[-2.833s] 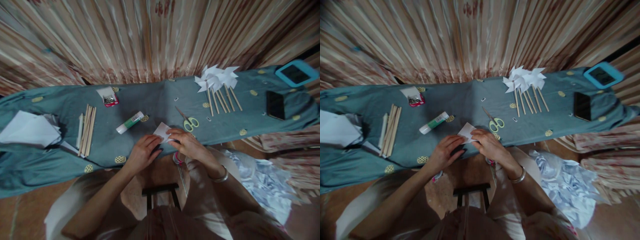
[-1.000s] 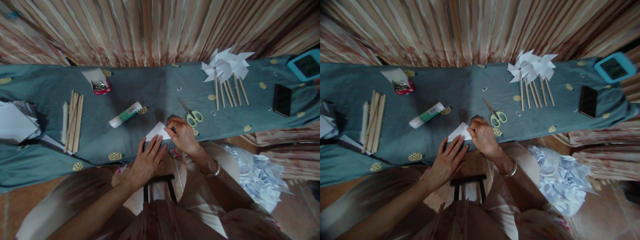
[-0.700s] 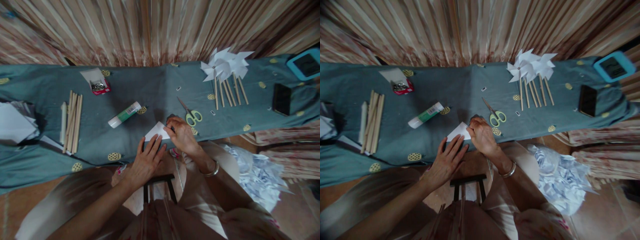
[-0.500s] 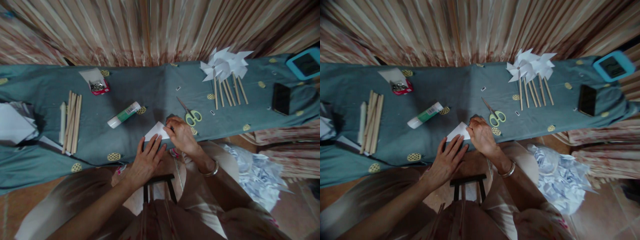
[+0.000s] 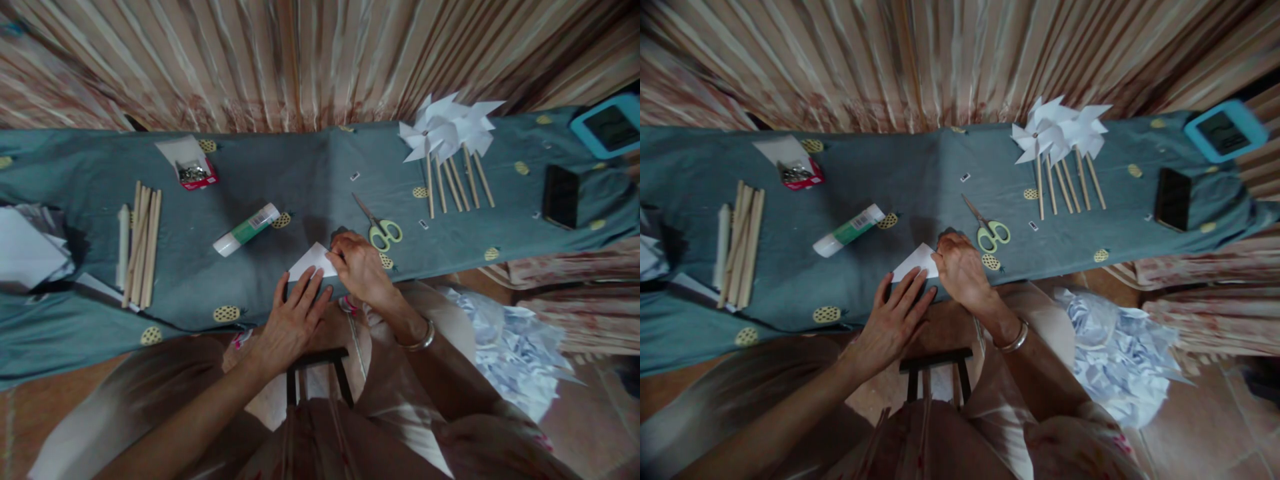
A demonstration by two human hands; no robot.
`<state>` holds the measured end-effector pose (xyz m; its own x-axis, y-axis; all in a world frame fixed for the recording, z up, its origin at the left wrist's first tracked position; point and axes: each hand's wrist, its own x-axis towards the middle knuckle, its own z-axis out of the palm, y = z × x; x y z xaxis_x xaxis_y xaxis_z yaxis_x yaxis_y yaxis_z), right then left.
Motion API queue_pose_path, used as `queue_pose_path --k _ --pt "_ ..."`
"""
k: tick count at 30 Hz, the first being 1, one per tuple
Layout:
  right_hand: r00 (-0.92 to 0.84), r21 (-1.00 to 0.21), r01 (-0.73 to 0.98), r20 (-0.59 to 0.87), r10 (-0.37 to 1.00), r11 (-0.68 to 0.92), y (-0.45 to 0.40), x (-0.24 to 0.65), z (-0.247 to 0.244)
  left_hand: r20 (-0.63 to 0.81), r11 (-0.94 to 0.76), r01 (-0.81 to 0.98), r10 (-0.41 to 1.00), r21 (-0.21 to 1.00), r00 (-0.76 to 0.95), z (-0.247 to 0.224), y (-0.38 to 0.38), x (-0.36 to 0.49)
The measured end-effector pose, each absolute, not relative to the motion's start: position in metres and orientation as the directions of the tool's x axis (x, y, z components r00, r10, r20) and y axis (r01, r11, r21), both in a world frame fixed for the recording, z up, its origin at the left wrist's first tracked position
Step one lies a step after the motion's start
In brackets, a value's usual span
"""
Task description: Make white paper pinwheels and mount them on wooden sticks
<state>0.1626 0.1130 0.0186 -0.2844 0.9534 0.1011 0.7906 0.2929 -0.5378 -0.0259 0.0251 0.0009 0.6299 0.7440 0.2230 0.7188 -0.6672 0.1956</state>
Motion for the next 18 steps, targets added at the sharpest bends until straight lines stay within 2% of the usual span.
queue_pose_path --k 10,18 --pt "-0.304 -0.523 0.794 0.103 0.947 0.311 0.1143 0.1623 0.0197 0.2 -0.672 0.716 0.74 0.187 0.642 0.0033 0.0253 -0.0254" --pt "-0.297 -0.578 0.762 0.091 0.951 0.293 0.1079 0.1649 0.0249 0.189 -0.686 0.71 0.727 0.16 0.66 -0.0039 0.0251 -0.0279"
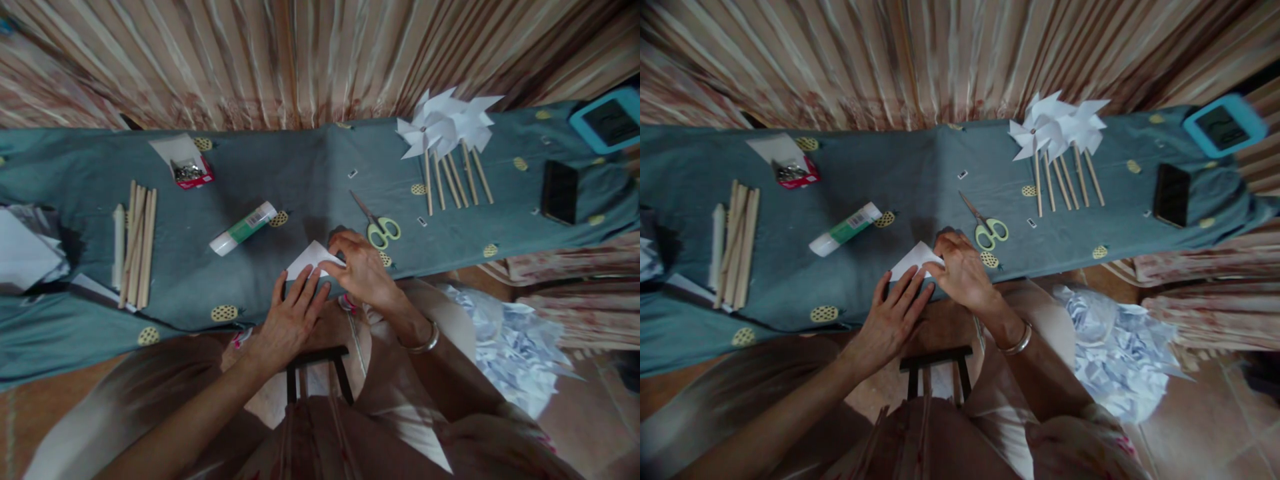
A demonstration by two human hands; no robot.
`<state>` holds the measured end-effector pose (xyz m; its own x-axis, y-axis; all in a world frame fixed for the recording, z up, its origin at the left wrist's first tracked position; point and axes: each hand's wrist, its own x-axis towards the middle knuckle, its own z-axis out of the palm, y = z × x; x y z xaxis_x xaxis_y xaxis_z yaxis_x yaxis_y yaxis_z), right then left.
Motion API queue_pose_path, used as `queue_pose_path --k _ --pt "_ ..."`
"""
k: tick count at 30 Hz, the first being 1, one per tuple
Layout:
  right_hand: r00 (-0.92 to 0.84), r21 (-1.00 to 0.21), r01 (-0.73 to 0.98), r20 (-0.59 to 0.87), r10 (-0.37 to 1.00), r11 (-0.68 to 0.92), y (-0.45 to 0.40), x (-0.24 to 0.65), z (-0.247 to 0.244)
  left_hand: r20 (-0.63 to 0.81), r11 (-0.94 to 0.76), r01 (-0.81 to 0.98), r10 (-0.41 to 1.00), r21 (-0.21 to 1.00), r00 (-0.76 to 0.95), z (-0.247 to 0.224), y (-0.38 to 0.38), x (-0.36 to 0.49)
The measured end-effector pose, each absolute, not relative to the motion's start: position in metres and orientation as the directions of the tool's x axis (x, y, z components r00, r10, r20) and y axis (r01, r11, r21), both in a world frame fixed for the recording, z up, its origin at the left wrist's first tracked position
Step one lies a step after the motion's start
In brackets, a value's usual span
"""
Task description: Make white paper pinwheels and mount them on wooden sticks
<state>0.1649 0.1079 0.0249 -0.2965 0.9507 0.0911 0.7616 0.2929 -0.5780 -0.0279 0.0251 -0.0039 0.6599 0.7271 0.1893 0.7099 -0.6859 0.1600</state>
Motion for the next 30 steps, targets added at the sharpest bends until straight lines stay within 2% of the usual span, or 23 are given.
queue_pose_path --k 10,15,20,30 --pt "-0.349 -0.586 0.746 0.061 0.935 0.317 0.104 0.178 0.021 0.234 -0.708 0.698 0.7 0.109 0.675 -0.003 0.027 -0.03" --pt "-0.337 -0.597 0.747 0.041 0.941 0.293 0.104 0.188 0.02 0.194 -0.692 0.711 0.719 0.121 0.667 0.0 0.022 -0.049" --pt "-0.363 -0.634 0.706 0.057 0.93 0.315 0.102 0.201 0.018 0.151 -0.634 0.763 0.772 0.125 0.618 0.005 0.013 -0.07" --pt "-0.374 -0.716 0.633 0.052 0.926 0.295 0.108 0.214 0.026 0.202 -0.604 0.787 0.792 0.126 0.576 0.0 0.01 -0.069"
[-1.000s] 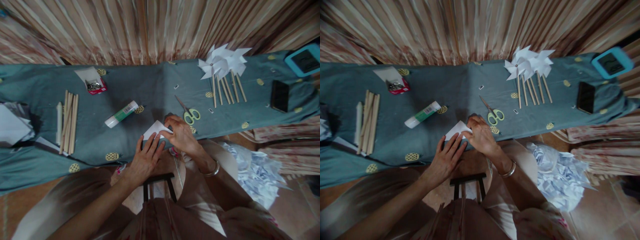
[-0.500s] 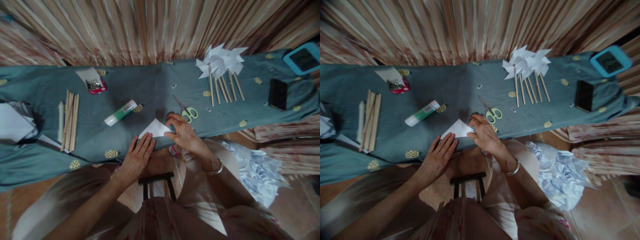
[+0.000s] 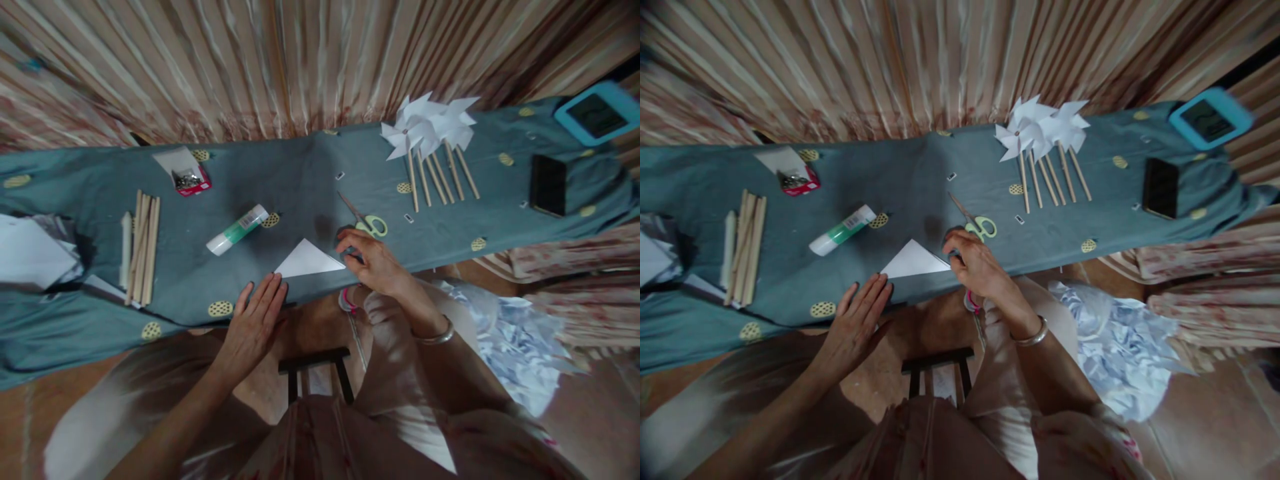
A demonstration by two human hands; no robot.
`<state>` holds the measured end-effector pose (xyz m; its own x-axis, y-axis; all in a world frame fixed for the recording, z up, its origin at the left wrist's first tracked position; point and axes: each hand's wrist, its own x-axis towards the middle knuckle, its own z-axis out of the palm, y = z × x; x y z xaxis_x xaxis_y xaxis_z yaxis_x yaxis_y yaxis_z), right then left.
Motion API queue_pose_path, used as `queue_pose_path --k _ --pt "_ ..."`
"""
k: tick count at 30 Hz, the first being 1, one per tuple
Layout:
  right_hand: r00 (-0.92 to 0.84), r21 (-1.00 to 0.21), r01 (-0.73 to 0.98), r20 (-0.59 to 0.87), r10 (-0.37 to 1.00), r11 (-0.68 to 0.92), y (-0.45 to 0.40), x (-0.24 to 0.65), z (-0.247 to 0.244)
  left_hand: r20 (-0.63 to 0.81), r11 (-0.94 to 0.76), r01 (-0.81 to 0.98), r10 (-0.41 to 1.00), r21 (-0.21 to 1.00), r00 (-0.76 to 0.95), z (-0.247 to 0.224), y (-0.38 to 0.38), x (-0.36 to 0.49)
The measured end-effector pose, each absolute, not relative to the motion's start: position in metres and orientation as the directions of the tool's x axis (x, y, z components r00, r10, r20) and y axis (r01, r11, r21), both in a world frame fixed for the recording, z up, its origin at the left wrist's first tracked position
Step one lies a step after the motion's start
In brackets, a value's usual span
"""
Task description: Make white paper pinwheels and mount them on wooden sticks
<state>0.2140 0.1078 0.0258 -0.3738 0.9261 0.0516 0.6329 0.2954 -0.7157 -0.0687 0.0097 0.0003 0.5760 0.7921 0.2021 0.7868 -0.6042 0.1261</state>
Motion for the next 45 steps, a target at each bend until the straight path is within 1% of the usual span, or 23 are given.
queue_pose_path --k 4,9,11,13,15,17,20,22,25,28,32,36,38,40,43,45 --pt "-0.377 -0.742 0.616 0.017 0.926 0.264 0.108 0.204 0.029 0.238 -0.588 0.795 0.802 0.15 0.548 -0.001 0.01 -0.066" --pt "-0.317 -0.741 0.634 0.012 0.948 0.221 0.107 0.189 0.025 0.281 -0.583 0.787 0.804 0.202 0.523 -0.002 0.009 -0.065" --pt "-0.314 -0.77 0.602 0.015 0.949 0.211 0.107 0.184 0.024 0.287 -0.572 0.786 0.813 0.232 0.507 -0.002 0.01 -0.064" --pt "-0.316 -0.806 0.553 0.031 0.948 0.21 0.106 0.18 0.027 0.329 -0.567 0.782 0.813 0.26 0.48 -0.002 0.014 -0.063" --pt "-0.303 -0.824 0.52 0.07 0.951 0.226 0.104 0.174 0.032 0.411 -0.562 0.779 0.802 0.277 0.432 0.002 0.022 -0.06" --pt "-0.289 -0.813 0.516 0.131 0.948 0.269 0.101 0.168 0.038 0.496 -0.562 0.782 0.777 0.269 0.387 0.008 0.033 -0.054" --pt "-0.341 -0.76 0.542 0.192 0.92 0.359 0.096 0.159 0.044 0.557 -0.604 0.767 0.722 0.217 0.411 0.018 0.05 -0.045" --pt "-0.413 -0.717 0.568 0.176 0.894 0.404 0.094 0.154 0.044 0.546 -0.625 0.755 0.71 0.199 0.444 0.022 0.057 -0.04" --pt "-0.497 -0.683 0.594 0.104 0.861 0.425 0.093 0.153 0.043 0.515 -0.622 0.755 0.725 0.205 0.457 0.024 0.06 -0.036" --pt "-0.529 -0.728 0.559 0.054 0.847 0.396 0.094 0.159 0.046 0.511 -0.615 0.76 0.732 0.211 0.45 0.026 0.06 -0.038" --pt "-0.497 -0.799 0.488 0.077 0.864 0.352 0.096 0.172 0.049 0.499 -0.65 0.733 0.711 0.2 0.495 0.028 0.064 -0.044" --pt "-0.5 -0.799 0.498 0.052 0.865 0.336 0.094 0.181 0.043 0.474 -0.635 0.749 0.727 0.189 0.497 0.025 0.066 -0.051" --pt "-0.513 -0.777 0.515 0.059 0.856 0.362 0.091 0.183 0.039 0.479 -0.644 0.745 0.716 0.173 0.507 0.021 0.065 -0.054" --pt "-0.519 -0.729 0.545 0.094 0.849 0.414 0.089 0.182 0.038 0.488 -0.66 0.729 0.705 0.184 0.515 0.018 0.062 -0.056" --pt "-0.531 -0.652 0.578 0.157 0.833 0.491 0.086 0.18 0.039 0.495 -0.676 0.699 0.702 0.235 0.513 0.015 0.056 -0.058" --pt "-0.541 -0.634 0.577 0.175 0.822 0.515 0.087 0.18 0.041 0.493 -0.679 0.683 0.707 0.27 0.507 0.015 0.052 -0.059"
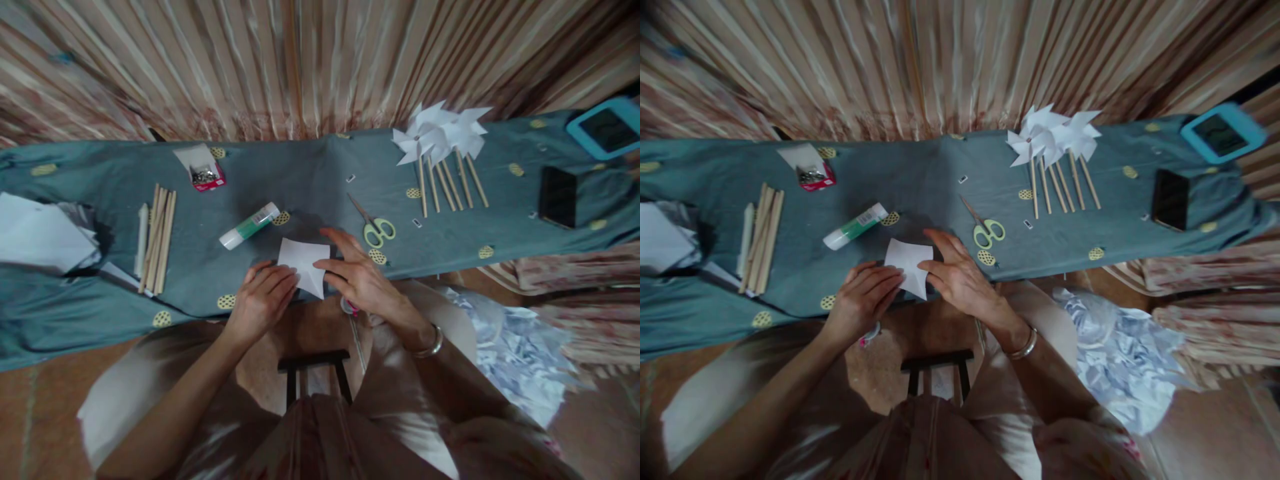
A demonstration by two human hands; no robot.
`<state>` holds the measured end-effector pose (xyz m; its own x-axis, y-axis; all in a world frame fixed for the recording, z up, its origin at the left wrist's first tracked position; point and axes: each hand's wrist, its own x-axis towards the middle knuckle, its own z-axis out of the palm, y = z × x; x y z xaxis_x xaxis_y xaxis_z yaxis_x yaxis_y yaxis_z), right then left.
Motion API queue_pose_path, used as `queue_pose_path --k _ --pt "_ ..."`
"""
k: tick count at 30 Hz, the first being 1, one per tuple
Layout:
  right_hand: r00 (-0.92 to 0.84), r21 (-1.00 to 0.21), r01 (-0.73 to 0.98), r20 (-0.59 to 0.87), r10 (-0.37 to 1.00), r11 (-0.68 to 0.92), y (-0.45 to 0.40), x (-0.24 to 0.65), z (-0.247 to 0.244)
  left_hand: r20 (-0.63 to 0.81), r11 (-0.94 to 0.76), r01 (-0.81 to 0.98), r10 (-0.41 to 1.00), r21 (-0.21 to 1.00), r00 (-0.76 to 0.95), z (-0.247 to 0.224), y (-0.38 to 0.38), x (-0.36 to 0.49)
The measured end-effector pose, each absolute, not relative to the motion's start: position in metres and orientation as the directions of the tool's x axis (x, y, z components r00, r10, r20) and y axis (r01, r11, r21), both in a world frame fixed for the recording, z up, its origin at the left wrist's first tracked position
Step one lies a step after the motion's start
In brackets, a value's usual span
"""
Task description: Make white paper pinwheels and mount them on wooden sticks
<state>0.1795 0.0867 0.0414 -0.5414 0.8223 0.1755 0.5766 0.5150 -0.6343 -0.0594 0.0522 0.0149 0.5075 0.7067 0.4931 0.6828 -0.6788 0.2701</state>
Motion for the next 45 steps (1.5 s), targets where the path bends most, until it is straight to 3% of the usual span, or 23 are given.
queue_pose_path --k 8,12,22,33,40,45 --pt "-0.494 -0.738 0.527 0.138 0.858 0.422 0.094 0.175 0.033 0.407 -0.564 0.697 0.819 0.443 0.404 0.016 0.044 -0.065" --pt "-0.448 -0.793 0.505 0.097 0.889 0.341 0.099 0.17 0.025 0.392 -0.524 0.711 0.845 0.468 0.364 0.015 0.045 -0.067" --pt "-0.439 -0.767 0.57 0.019 0.898 0.295 0.108 0.159 0.027 0.278 -0.367 0.744 0.928 0.559 0.248 0.011 0.044 -0.068" --pt "-0.414 -0.687 0.675 -0.05 0.909 0.269 0.114 0.149 0.032 0.309 -0.427 0.791 0.898 0.439 0.313 0.012 0.041 -0.071" --pt "-0.417 -0.657 0.7 -0.058 0.907 0.28 0.117 0.145 0.033 0.262 -0.395 0.777 0.917 0.491 0.301 0.012 0.04 -0.071" --pt "-0.398 -0.646 0.711 -0.045 0.916 0.277 0.117 0.143 0.03 0.24 -0.41 0.785 0.912 0.465 0.334 0.011 0.041 -0.073"
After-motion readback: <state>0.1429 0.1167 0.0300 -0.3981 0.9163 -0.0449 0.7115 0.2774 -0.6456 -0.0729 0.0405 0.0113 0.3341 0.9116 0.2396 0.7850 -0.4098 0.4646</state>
